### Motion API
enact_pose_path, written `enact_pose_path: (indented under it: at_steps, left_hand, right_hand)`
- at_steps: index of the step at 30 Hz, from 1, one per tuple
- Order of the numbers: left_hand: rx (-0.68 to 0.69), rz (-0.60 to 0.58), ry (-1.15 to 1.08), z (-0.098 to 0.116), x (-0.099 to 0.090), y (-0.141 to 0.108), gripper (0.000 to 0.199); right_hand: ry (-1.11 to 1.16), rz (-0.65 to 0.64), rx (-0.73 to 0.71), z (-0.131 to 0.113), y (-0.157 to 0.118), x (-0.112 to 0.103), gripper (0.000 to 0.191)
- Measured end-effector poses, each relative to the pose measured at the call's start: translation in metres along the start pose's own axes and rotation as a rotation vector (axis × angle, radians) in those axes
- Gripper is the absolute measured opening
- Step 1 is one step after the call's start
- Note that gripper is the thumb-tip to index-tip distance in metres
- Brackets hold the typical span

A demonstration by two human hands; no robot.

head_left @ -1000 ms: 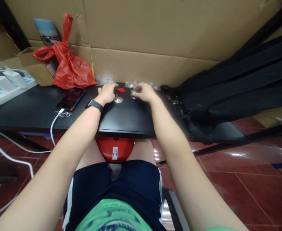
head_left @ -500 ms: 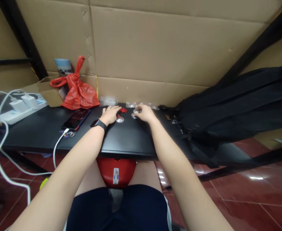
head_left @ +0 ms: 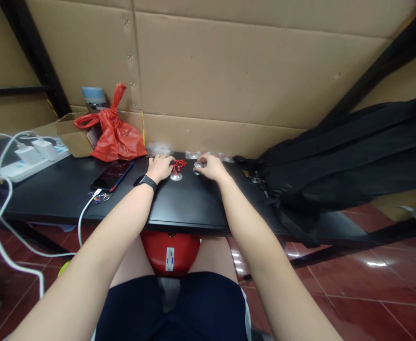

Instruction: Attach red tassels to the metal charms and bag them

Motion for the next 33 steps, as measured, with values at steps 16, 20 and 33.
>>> enact_pose_path:
  at_steps: [16,20,33]
  left_hand:
    - [-0.054,0.224,-0.36,-0.008,-0.01,0.001,0.008]
    - [-0.098,0.304,-0.671,-0.005,-0.013,0.0,0.015]
    - [-0.021,0.182,-1.023,0.012,-0.015,-0.002,0.021]
  right_hand:
    - [0.377,-0.022,-0.03,-0.01,0.001,0.007,0.03]
    - [0.613,-0.065,-0.033,-0.022,0.0,0.01,0.037]
    - [0.916,-0.127,-0.082,-0.05,-0.012,0.0,0.049]
Point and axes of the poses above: each hand's wrist, its own y-axis towards the middle knuckle, its own x-axis out of the palm, z = x × y, the point moved 2 cm from there along y, towards the middle knuckle, and after that the axes turned 5 degrees about z, right-handed, at the moved point
